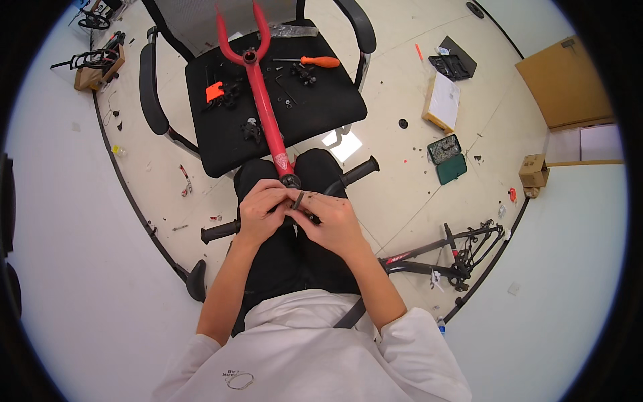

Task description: The person assembles a red bicycle fork by inserting a headset bearing into the steerer tube and attaching a black stem. They use an Allen key to tighten the stem bolts and adjust the headset components.

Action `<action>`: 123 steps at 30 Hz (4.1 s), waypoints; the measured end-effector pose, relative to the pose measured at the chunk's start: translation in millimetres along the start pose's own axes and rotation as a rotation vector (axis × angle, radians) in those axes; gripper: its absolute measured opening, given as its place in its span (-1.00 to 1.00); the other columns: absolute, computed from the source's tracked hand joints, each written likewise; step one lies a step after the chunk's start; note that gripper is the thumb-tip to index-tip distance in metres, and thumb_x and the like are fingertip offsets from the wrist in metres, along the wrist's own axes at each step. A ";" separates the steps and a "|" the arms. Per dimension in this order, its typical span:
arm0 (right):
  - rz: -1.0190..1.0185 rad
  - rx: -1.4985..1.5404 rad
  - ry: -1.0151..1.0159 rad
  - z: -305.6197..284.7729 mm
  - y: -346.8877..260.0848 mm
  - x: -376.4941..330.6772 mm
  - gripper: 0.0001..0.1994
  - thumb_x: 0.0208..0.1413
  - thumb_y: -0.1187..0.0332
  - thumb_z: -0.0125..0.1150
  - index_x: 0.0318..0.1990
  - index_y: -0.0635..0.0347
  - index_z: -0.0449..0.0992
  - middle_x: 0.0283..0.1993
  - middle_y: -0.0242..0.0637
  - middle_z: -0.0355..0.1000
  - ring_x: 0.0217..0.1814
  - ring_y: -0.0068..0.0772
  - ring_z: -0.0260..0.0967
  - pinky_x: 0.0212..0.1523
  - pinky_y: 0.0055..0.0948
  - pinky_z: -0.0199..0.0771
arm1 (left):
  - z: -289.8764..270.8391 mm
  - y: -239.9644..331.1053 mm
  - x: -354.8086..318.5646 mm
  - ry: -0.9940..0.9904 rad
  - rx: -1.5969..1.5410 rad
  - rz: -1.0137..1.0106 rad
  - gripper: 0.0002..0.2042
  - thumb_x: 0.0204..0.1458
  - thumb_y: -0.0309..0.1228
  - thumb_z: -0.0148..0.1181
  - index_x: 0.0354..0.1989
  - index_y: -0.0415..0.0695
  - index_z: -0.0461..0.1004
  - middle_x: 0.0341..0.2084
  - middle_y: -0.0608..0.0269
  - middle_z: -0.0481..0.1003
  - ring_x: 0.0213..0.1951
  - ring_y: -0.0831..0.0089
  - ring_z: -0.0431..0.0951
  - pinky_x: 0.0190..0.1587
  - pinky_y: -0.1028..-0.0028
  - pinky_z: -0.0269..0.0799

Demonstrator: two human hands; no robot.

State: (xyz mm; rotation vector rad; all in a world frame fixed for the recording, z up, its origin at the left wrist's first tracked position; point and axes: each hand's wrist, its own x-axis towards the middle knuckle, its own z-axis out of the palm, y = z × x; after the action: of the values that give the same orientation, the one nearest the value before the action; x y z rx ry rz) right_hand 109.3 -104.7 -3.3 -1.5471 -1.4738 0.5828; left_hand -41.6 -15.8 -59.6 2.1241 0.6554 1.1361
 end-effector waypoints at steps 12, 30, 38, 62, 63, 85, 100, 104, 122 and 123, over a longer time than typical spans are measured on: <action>-0.041 0.077 0.157 20.9 11.8 -2.4 -0.71 -0.02 0.60 0.37 -0.09 0.27 0.66 -0.30 -0.18 0.63 -0.41 -0.38 0.61 -0.36 -0.56 0.59 | -1.9 2.7 3.4 0.017 -0.007 -0.061 -0.67 -0.34 -0.61 0.39 -0.27 -0.17 0.67 -0.32 0.28 0.63 -0.19 0.26 0.57 -0.11 0.38 0.52; 0.079 0.157 0.286 28.8 13.1 -12.6 -0.72 -0.02 0.60 0.41 -0.10 0.28 0.65 -0.28 -0.27 0.65 -0.54 -0.65 0.49 -0.51 -0.66 0.44 | 9.1 -3.3 -2.4 0.072 0.035 -0.101 -0.71 -0.41 -0.61 0.39 -0.38 -0.15 0.69 -0.38 0.32 0.59 -0.25 0.30 0.49 -0.19 0.40 0.47; -0.146 0.001 0.068 8.9 17.9 -1.5 -0.70 -0.05 0.65 0.31 -0.10 0.25 0.64 -0.26 -0.22 0.64 -0.52 -0.35 0.54 -0.49 -0.49 0.49 | -0.6 8.3 9.6 -0.044 -0.002 -0.097 -0.63 -0.36 -0.61 0.38 -0.25 -0.08 0.70 -0.27 0.36 0.56 -0.18 0.27 0.46 -0.11 0.38 0.46; -0.074 0.008 0.181 22.0 9.2 -10.5 -0.72 -0.09 0.71 0.30 -0.18 0.29 0.66 -0.24 -0.20 0.65 -0.31 -0.32 0.64 -0.26 -0.50 0.60 | 0.8 8.1 2.9 0.011 0.033 -0.089 -0.68 -0.34 -0.63 0.36 -0.29 -0.13 0.68 -0.30 0.31 0.56 -0.21 0.26 0.51 -0.13 0.39 0.47; -0.071 0.012 0.136 18.6 10.2 -10.1 -0.73 -0.08 0.70 0.30 -0.18 0.28 0.66 -0.24 -0.21 0.65 -0.32 -0.34 0.63 -0.28 -0.49 0.59 | 0.4 6.4 3.0 -0.006 0.044 -0.068 -0.69 -0.34 -0.64 0.36 -0.30 -0.13 0.68 -0.31 0.30 0.57 -0.22 0.26 0.51 -0.13 0.39 0.48; -0.192 -0.076 0.120 11.1 14.2 -3.9 -0.72 -0.05 0.62 0.36 -0.12 0.26 0.63 -0.17 -0.20 0.64 -0.29 -0.26 0.62 -0.30 -0.45 0.57 | -1.2 -0.6 2.2 -0.048 0.063 -0.086 -0.70 -0.33 -0.61 0.42 -0.30 -0.12 0.68 -0.31 0.29 0.52 -0.19 0.29 0.49 -0.19 0.38 0.47; -0.073 -0.089 0.241 19.0 1.3 -4.5 -0.78 -0.05 0.62 0.37 -0.19 0.25 0.65 -0.24 -0.22 0.63 -0.27 -0.27 0.62 -0.26 -0.44 0.57 | 3.0 6.7 3.5 0.046 0.007 -0.229 -0.70 -0.35 -0.59 0.46 -0.32 -0.12 0.68 -0.32 0.28 0.52 -0.20 0.28 0.50 -0.15 0.38 0.48; -0.063 -0.064 0.147 8.8 4.2 -2.4 -0.74 -0.04 0.65 0.32 -0.15 0.24 0.64 -0.19 -0.25 0.63 -0.24 -0.26 0.60 -0.25 -0.41 0.54 | -2.5 9.6 6.8 -0.035 -0.060 -0.186 -0.67 -0.32 -0.60 0.44 -0.27 -0.12 0.65 -0.24 0.27 0.53 -0.19 0.27 0.50 -0.15 0.38 0.48; 0.220 0.160 0.324 2.9 10.3 -4.6 -0.89 0.13 0.57 0.29 -0.19 0.36 0.63 -0.31 -0.23 0.64 -0.30 -0.44 0.64 -0.26 -0.54 0.58 | -14.4 8.0 10.0 -0.018 0.032 -0.306 -0.55 -0.28 -0.39 0.56 -0.12 -0.13 0.61 -0.16 0.22 0.52 -0.13 0.28 0.53 -0.08 0.39 0.48; 0.258 0.181 0.317 0.7 12.6 -5.1 -0.88 0.16 0.55 0.27 -0.16 0.37 0.62 -0.32 -0.23 0.64 -0.32 -0.44 0.63 -0.27 -0.55 0.57 | -17.5 10.7 7.1 -0.066 0.052 -0.378 -0.51 -0.24 -0.38 0.54 -0.04 -0.14 0.57 -0.13 0.18 0.50 -0.12 0.29 0.53 -0.06 0.37 0.48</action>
State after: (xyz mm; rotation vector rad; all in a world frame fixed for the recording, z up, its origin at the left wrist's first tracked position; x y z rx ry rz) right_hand 114.6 -108.0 -15.4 -1.6112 -0.9666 0.5714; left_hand -51.6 -13.0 -40.5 1.9605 1.0133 0.8455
